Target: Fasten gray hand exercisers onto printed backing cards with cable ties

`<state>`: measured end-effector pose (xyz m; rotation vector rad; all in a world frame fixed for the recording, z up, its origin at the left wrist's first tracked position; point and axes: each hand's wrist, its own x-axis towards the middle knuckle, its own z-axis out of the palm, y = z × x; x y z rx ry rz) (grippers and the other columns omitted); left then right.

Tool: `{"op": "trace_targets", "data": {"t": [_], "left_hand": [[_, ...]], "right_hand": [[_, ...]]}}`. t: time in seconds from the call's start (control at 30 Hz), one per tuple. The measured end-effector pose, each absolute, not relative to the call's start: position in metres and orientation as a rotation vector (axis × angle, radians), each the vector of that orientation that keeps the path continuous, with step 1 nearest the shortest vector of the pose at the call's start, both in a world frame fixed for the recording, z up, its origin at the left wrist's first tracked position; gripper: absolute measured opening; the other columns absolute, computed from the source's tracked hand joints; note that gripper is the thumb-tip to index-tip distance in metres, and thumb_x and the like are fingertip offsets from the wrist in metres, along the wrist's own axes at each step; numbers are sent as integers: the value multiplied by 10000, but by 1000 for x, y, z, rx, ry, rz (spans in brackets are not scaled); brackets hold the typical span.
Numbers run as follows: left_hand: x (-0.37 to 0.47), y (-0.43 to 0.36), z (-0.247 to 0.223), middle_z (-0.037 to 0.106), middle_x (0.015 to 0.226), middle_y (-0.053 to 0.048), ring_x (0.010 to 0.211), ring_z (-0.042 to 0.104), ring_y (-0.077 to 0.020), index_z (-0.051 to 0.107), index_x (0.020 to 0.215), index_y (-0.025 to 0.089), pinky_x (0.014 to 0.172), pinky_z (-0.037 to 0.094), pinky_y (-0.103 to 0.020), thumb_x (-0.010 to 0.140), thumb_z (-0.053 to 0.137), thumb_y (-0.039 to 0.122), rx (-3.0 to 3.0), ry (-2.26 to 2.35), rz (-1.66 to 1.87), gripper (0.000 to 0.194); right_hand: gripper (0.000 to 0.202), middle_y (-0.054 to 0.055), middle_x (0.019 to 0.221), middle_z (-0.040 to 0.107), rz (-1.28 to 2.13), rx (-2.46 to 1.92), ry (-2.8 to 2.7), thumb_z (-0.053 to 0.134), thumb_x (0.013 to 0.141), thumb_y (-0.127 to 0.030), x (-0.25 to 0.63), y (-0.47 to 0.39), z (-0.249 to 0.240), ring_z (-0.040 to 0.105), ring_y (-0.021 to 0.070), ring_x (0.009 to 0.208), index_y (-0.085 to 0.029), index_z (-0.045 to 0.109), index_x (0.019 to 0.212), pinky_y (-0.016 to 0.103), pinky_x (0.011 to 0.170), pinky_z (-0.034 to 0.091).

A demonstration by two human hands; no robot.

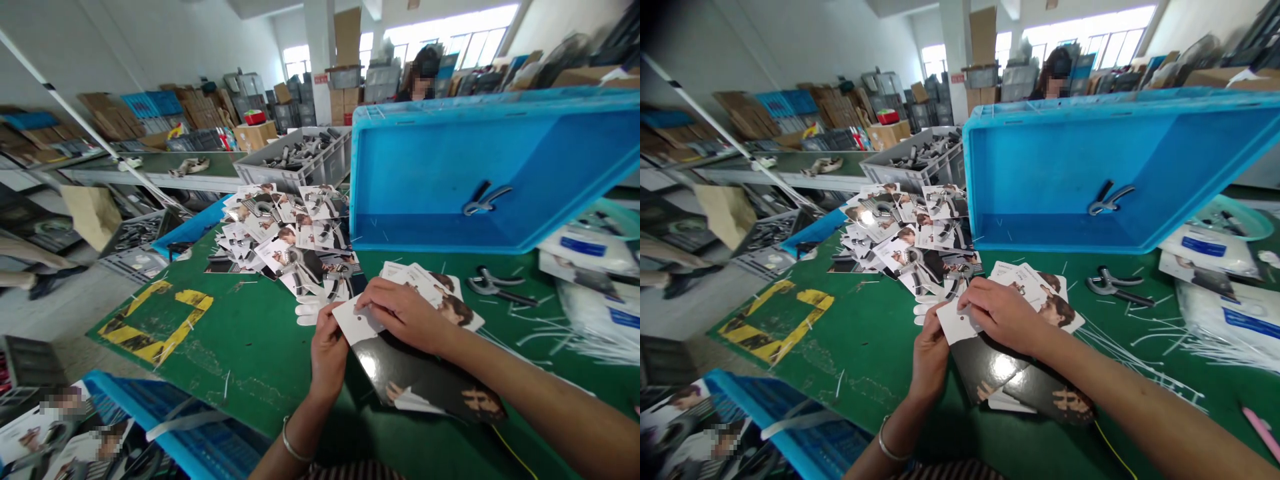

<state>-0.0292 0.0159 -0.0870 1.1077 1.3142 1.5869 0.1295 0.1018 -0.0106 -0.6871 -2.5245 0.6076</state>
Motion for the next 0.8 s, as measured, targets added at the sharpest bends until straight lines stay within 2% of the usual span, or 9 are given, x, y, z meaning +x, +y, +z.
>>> {"op": "trace_targets", "data": {"t": [0.07, 0.2, 0.37, 0.57, 0.7, 0.8], "left_hand": [[-29, 17, -87, 590, 1188, -43, 1144, 561, -216, 753, 1031, 256, 1002, 434, -299, 830, 682, 206, 1133, 1336, 1599, 219], [-29, 19, -88, 603, 1077, -26, 1029, 591, -194, 760, 992, 246, 923, 472, -279, 838, 676, 229, 1075, 1285, 1597, 176], [-29, 19, -94, 694, 1068, -26, 1074, 623, -220, 716, 1039, 221, 984, 465, -328, 830, 691, 238, 896, 1144, 1547, 211], [-27, 24, -94, 716, 884, 9, 860, 675, -165, 569, 975, 208, 798, 519, -268, 666, 829, 146, 670, 1109, 1650, 409], [-30, 22, -93, 734, 980, -38, 912, 684, -173, 559, 1029, 198, 821, 527, -279, 642, 857, 145, 634, 954, 1654, 491], [-39, 18, -93, 723, 1017, -63, 911, 682, -176, 590, 1076, 189, 814, 529, -284, 737, 811, 225, 593, 907, 1589, 407]], "right_hand": [[201, 79, 1003, 613, 560, -691, -2576, 460, 960, -127, 130, 101, -10, 582, 207, 915, -188, 646, 1005, 342, 817, 441], [168, 102, 1058, 594, 549, -679, -2609, 539, 936, -180, 130, 99, -8, 572, 227, 969, -181, 624, 1081, 362, 847, 462], [128, 81, 1037, 603, 643, -690, -2596, 570, 966, -259, 131, 103, -10, 582, 216, 978, -202, 644, 1054, 358, 864, 467], [129, 69, 1033, 615, 711, -694, -2567, 608, 956, -276, 131, 106, -13, 583, 208, 983, -203, 658, 1051, 347, 870, 457], [113, 57, 988, 616, 728, -680, -2573, 595, 967, -274, 130, 105, -12, 578, 194, 946, -201, 680, 971, 327, 848, 442], [149, 52, 963, 616, 720, -659, -2571, 569, 982, -284, 130, 106, -13, 573, 189, 918, -202, 687, 941, 316, 823, 431]]}}
